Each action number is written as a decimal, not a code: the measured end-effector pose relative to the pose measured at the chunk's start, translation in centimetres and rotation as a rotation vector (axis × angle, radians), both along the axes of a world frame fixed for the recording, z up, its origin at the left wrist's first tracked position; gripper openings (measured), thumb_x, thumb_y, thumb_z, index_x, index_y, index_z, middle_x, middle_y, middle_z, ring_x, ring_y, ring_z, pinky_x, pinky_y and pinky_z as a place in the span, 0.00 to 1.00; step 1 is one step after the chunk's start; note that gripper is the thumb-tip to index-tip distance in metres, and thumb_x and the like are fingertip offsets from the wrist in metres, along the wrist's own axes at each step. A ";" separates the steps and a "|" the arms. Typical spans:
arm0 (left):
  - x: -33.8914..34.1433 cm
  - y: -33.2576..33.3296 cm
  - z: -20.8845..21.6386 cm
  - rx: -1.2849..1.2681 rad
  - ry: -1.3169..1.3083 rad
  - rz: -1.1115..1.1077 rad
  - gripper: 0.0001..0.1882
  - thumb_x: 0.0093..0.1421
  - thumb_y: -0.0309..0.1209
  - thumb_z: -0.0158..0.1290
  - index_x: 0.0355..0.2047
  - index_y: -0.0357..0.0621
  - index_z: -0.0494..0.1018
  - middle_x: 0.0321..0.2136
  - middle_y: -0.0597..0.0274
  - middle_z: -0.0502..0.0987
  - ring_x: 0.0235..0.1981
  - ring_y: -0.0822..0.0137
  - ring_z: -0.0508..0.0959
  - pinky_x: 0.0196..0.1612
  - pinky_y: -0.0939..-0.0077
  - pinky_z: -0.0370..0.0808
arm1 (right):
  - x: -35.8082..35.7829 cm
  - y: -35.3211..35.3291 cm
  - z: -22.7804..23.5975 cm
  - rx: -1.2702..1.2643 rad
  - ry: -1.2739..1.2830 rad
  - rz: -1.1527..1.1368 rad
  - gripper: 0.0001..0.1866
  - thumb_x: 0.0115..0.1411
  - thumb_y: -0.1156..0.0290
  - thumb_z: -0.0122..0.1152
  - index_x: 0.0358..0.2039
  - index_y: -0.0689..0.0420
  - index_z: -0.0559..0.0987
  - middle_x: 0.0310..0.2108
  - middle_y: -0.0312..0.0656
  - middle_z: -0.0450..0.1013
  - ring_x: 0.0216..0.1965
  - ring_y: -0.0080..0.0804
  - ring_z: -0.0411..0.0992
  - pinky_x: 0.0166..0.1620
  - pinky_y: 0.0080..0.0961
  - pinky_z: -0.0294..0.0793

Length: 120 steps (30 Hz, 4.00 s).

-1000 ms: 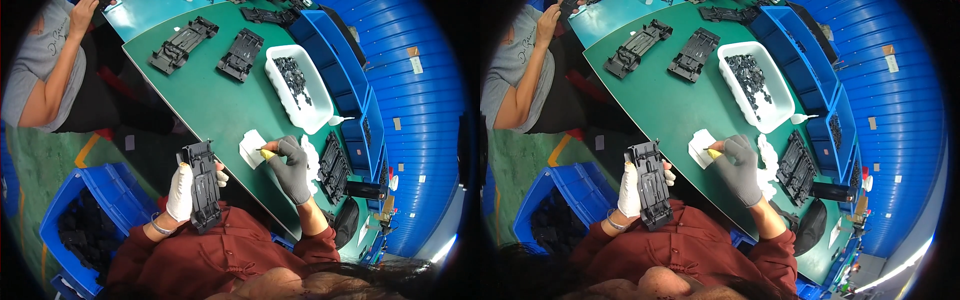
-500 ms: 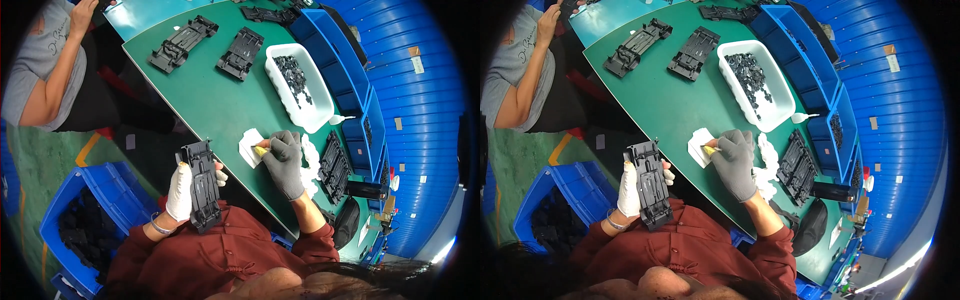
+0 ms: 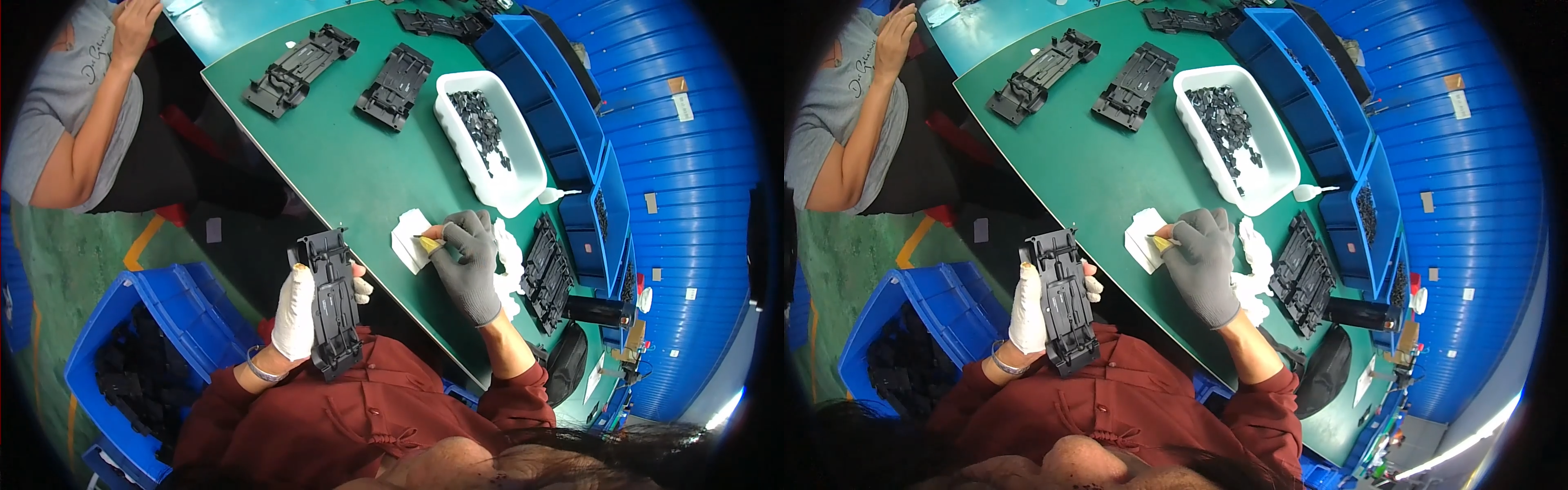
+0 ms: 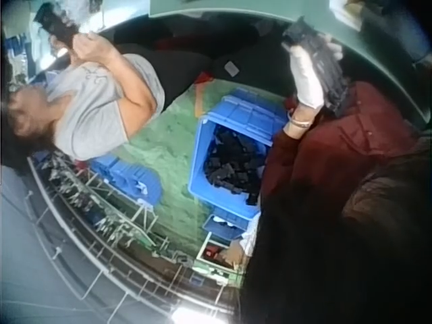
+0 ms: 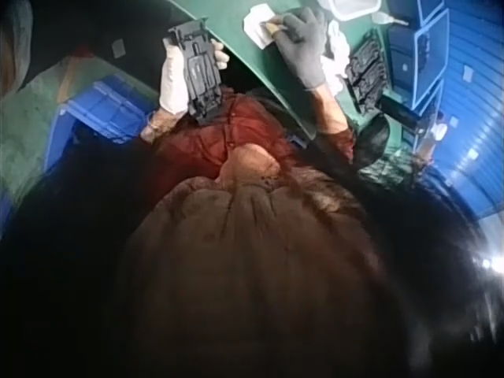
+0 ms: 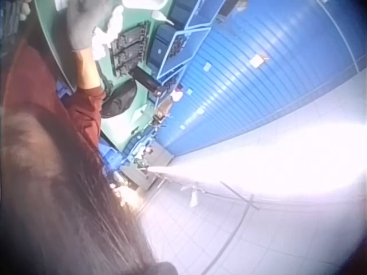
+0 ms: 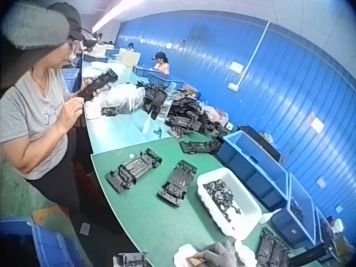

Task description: Cleaning and inspecting plastic toy car chassis at an assembly line workbench.

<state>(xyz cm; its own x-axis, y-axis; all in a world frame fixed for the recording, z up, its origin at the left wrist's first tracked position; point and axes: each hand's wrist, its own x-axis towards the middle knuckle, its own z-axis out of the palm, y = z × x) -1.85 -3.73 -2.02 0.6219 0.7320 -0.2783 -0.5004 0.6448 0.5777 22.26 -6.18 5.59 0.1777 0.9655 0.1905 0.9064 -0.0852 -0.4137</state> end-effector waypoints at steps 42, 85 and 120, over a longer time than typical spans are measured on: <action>-0.2 0.0 -0.1 -0.031 -0.099 0.064 0.41 0.67 0.62 0.43 0.55 0.28 0.67 0.46 0.46 0.78 0.44 0.58 0.81 0.50 0.64 0.79 | 4.1 0.7 3.7 -0.507 0.317 -0.047 0.09 0.55 0.71 0.62 0.32 0.65 0.80 0.21 0.35 0.71 0.23 0.18 0.65 0.28 0.21 0.64; 0.4 0.1 1.1 -0.079 -0.175 -0.063 0.47 0.66 0.67 0.35 0.57 0.27 0.66 0.44 0.46 0.79 0.45 0.58 0.81 0.53 0.64 0.77 | -0.4 -4.4 2.0 0.038 -0.089 0.290 0.14 0.43 0.78 0.65 0.32 0.56 0.76 0.28 0.42 0.67 0.30 0.44 0.69 0.32 0.37 0.69; 2.1 -1.7 1.7 0.158 -0.072 -0.266 0.50 0.62 0.71 0.38 0.63 0.34 0.64 0.55 0.51 0.75 0.55 0.61 0.77 0.58 0.65 0.73 | -3.6 -6.5 1.7 0.411 -0.180 0.363 0.20 0.44 0.80 0.66 0.41 0.63 0.76 0.31 0.40 0.75 0.26 0.33 0.72 0.25 0.27 0.69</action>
<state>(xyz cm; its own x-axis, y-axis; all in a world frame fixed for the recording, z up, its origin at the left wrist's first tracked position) 0.24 -5.46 -0.33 0.8115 0.5714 -0.1226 -0.3692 0.6638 0.6504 18.71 -12.64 7.27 -0.2213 0.7987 0.5595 0.9067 0.3798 -0.1836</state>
